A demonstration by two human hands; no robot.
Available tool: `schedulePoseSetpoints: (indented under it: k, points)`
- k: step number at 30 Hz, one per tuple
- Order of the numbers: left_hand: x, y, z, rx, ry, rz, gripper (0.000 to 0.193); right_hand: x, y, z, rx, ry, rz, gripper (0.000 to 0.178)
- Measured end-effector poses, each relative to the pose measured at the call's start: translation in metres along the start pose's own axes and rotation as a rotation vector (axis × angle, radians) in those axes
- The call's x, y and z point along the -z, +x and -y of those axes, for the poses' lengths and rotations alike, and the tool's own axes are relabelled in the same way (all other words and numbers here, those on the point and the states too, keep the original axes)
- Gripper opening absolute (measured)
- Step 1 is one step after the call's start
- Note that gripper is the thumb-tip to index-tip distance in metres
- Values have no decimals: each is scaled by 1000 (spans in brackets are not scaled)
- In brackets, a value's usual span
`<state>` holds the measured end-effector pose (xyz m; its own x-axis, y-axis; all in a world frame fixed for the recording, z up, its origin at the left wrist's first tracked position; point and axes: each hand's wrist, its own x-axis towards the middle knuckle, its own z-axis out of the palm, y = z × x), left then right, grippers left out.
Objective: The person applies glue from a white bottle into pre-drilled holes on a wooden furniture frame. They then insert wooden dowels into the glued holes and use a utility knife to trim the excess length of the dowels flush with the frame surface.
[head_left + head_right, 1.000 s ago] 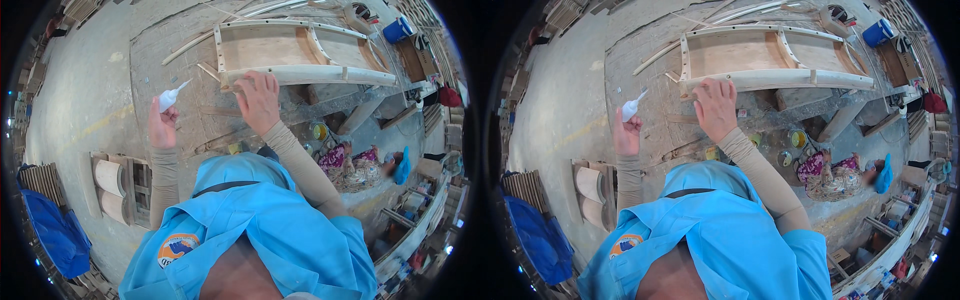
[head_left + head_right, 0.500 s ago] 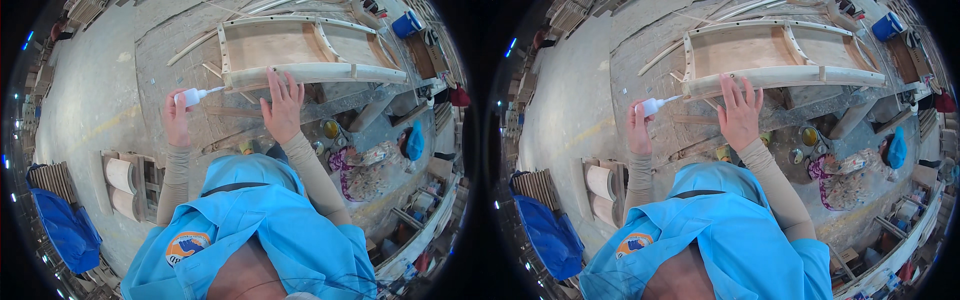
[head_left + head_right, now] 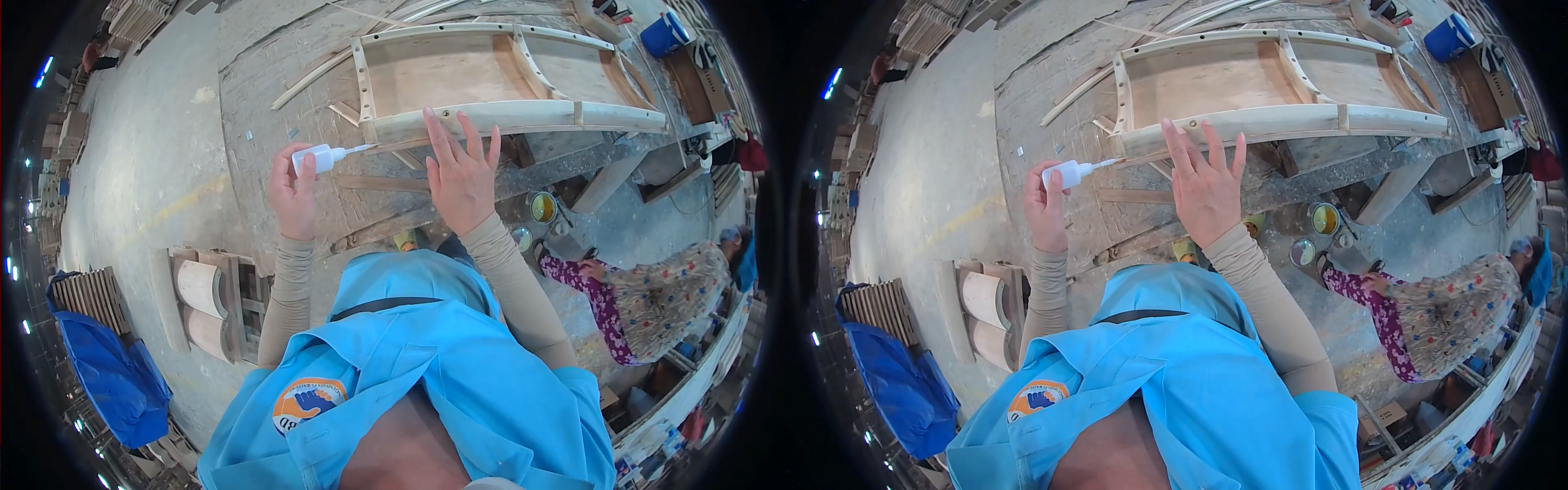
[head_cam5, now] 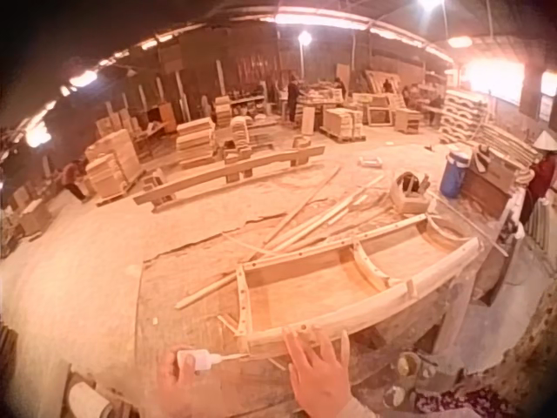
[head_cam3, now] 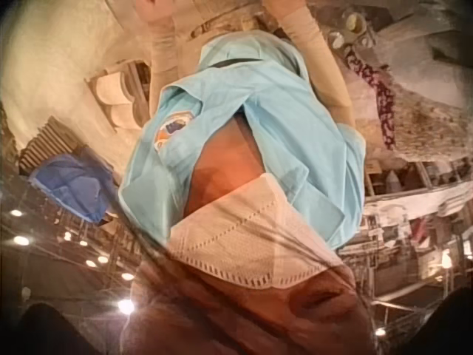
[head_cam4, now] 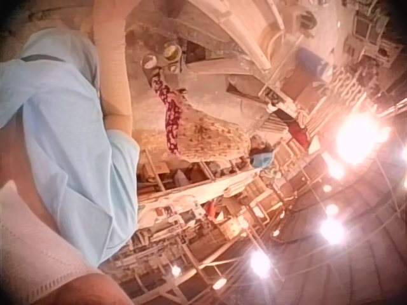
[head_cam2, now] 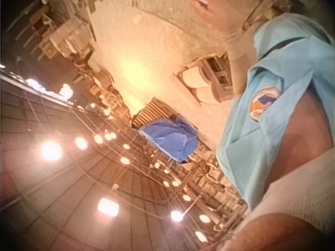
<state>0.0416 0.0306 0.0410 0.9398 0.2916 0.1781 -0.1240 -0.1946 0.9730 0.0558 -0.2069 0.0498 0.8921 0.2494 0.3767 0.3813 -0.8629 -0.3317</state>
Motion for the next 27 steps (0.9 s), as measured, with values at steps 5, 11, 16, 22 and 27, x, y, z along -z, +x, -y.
schedulePoseSetpoints:
  k: [5,11,16,22,27]
  points:
    - [0,-1,-2,7,29,-2,20,0,0,1,-2,-15,-2,71]
    - [1,-1,-2,-41,222,-21,21,0,0,3,-8,-24,-10,70]
    - [1,-1,-11,-90,239,-23,21,0,1,4,-6,-23,-5,69]
    - [1,1,-11,-111,269,-14,21,0,1,6,-6,-23,-12,68]
    - [-2,4,-16,-192,318,-20,22,-1,0,5,-5,-25,-16,68]
